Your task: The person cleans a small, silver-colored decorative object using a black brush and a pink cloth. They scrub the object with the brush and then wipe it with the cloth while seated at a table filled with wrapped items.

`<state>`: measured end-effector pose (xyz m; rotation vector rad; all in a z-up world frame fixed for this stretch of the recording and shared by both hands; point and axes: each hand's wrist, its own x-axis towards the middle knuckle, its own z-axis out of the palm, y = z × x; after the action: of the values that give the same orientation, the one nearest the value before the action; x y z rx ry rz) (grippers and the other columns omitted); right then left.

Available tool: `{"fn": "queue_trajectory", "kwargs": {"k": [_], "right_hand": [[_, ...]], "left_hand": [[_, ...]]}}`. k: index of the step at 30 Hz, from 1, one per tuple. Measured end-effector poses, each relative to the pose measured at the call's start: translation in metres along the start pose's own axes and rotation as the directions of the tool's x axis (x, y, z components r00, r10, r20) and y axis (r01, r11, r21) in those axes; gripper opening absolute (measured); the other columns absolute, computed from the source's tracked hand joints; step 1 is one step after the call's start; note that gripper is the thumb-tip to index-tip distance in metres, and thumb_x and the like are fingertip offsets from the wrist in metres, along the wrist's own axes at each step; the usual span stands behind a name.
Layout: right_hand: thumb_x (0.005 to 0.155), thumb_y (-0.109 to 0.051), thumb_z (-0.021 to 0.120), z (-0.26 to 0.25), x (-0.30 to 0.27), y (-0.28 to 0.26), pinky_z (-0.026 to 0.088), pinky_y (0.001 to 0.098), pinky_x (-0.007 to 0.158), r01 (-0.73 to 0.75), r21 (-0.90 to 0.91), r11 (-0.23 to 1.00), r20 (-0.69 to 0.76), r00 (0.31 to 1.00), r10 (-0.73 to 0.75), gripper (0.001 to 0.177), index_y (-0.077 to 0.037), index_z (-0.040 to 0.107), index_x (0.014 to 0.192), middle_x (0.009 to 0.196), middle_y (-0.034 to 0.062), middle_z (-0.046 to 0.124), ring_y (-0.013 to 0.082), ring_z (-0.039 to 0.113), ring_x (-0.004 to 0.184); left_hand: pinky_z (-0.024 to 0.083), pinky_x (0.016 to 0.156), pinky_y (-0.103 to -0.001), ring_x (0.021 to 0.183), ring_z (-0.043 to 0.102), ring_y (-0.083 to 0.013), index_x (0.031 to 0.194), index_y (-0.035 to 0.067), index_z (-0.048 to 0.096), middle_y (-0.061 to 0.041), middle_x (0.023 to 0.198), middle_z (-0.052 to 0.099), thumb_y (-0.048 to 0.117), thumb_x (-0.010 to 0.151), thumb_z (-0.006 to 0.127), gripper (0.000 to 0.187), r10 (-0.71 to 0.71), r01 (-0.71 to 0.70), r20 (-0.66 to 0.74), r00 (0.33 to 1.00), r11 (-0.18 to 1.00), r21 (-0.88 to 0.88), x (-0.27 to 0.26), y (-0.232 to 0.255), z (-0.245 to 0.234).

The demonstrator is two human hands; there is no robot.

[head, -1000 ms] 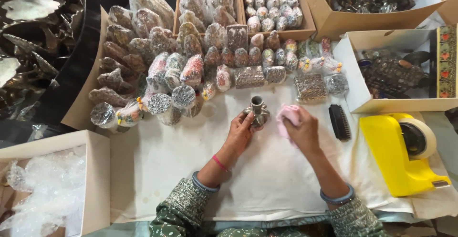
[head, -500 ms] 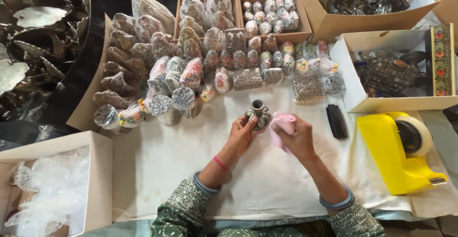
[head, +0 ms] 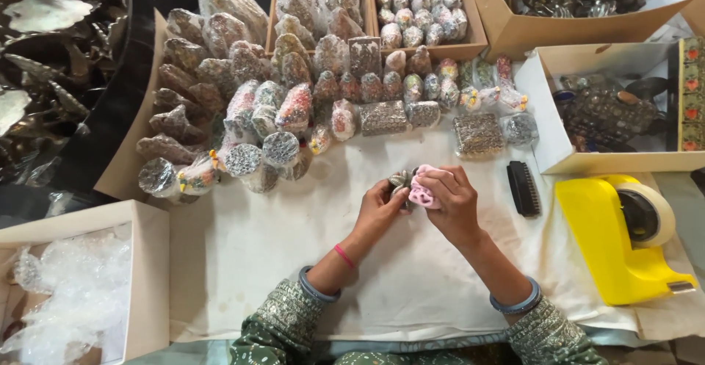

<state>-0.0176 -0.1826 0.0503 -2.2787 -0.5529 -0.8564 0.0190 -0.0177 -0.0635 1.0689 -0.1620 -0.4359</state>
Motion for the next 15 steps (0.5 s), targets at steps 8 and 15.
{"fn": "queue_trajectory", "kwargs": {"k": [8,15], "right_hand": [[0.078,-0.002,0.081,0.012,-0.024,0.018,0.056,0.0342,0.081,-0.299,0.284,0.911,0.091,0.954,0.285,0.025,-0.004,0.072,0.101,0.103,0.0078,0.074,0.0239,0.068,0.095],[0.091,-0.006,0.072,0.003,-0.018,0.026,0.059,0.0253,0.078,-0.456,0.786,0.418,0.110,0.768,0.631,0.019,-0.002,0.069,0.110,0.112,0.0044,0.070,0.0119,0.069,0.093]], "left_hand": [[0.057,0.065,-0.030,0.077,0.067,-0.0183,0.129,0.000,0.064,-0.016,0.123,0.060,0.013,0.092,0.074,0.041,0.508,-0.256,-0.097,0.856,0.580,0.773,-0.019,0.045,0.016],[0.054,0.069,-0.024,0.086,0.064,-0.0092,0.123,-0.006,0.069,-0.009,0.114,0.064,0.014,0.102,0.071,0.029,0.231,-0.184,-0.120,0.966,0.932,0.311,0.000,-0.003,-0.011]]}}
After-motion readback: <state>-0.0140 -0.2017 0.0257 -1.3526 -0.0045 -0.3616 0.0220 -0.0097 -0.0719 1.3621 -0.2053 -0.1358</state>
